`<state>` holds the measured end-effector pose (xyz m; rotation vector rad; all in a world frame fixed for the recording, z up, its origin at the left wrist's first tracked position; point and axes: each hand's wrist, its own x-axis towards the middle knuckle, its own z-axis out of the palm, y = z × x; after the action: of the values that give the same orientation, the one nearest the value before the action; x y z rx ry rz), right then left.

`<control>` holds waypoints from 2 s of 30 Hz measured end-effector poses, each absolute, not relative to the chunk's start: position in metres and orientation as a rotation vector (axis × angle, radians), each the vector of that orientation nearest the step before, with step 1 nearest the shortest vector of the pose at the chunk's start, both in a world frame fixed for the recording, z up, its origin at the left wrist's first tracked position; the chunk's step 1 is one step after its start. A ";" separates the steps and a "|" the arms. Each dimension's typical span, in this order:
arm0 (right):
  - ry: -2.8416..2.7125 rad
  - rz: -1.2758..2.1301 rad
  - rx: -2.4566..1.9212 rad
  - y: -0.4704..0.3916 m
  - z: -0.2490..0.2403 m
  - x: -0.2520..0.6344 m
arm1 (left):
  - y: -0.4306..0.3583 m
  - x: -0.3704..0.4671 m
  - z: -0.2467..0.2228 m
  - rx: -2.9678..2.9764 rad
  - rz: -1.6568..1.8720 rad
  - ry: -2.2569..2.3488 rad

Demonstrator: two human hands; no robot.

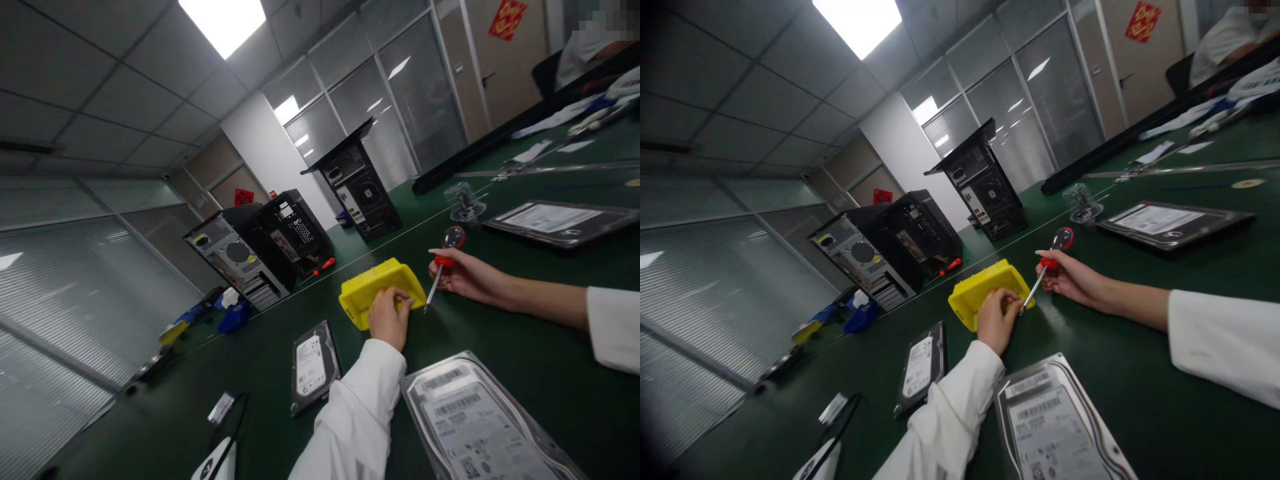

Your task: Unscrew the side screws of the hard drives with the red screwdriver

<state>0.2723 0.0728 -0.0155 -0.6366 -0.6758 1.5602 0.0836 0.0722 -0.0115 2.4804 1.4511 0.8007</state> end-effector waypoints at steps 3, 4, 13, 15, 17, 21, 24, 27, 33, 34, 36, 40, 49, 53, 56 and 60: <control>-0.664 1.550 -0.639 0.074 -0.016 0.273 | 0.072 0.083 -0.013 2.471 0.818 1.454; -0.662 1.547 -0.644 0.074 -0.016 0.273 | 0.072 0.083 -0.014 2.463 0.826 1.451; -0.673 1.544 -0.669 0.072 -0.014 0.275 | 0.078 0.084 -0.018 2.437 0.884 1.423; -0.681 1.547 -0.662 0.072 -0.014 0.275 | 0.078 0.084 -0.019 2.453 0.876 1.419; -0.689 1.550 -0.653 0.072 -0.014 0.275 | 0.077 0.085 -0.019 2.466 0.870 1.422; -0.692 1.549 -0.648 0.071 -0.014 0.275 | 0.076 0.084 -0.018 2.477 0.850 1.438; -0.699 1.548 -0.655 0.070 -0.013 0.274 | 0.077 0.084 -0.018 2.469 0.810 1.432; -0.724 1.553 -0.666 0.069 -0.013 0.274 | 0.079 0.083 -0.019 2.438 0.788 1.406; -0.793 1.559 -0.682 0.067 -0.012 0.275 | 0.081 0.082 -0.019 2.297 0.939 1.396; -0.804 1.557 -0.684 0.067 -0.012 0.275 | 0.080 0.082 -0.018 2.268 0.985 1.388; -0.825 1.549 -0.691 0.067 -0.012 0.275 | 0.079 0.083 -0.015 2.220 1.063 1.349; -0.876 1.520 -0.717 0.067 -0.012 0.275 | 0.075 0.084 -0.011 2.164 1.130 1.237; -1.034 1.434 -0.821 0.060 -0.008 0.271 | 0.064 0.085 -0.006 2.071 1.085 1.069; -1.038 1.270 -0.844 0.053 -0.001 0.269 | 0.050 0.077 -0.001 2.019 1.010 1.039; -1.029 1.126 -0.826 0.044 0.007 0.263 | 0.035 0.060 0.006 1.957 0.985 1.073; -1.102 1.028 -0.782 0.029 0.020 0.245 | 0.010 0.031 0.015 1.897 0.903 1.116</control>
<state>0.2451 0.0288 0.0202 -0.7822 -1.1018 1.0280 0.0314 0.0097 0.0146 1.8970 1.1160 0.9027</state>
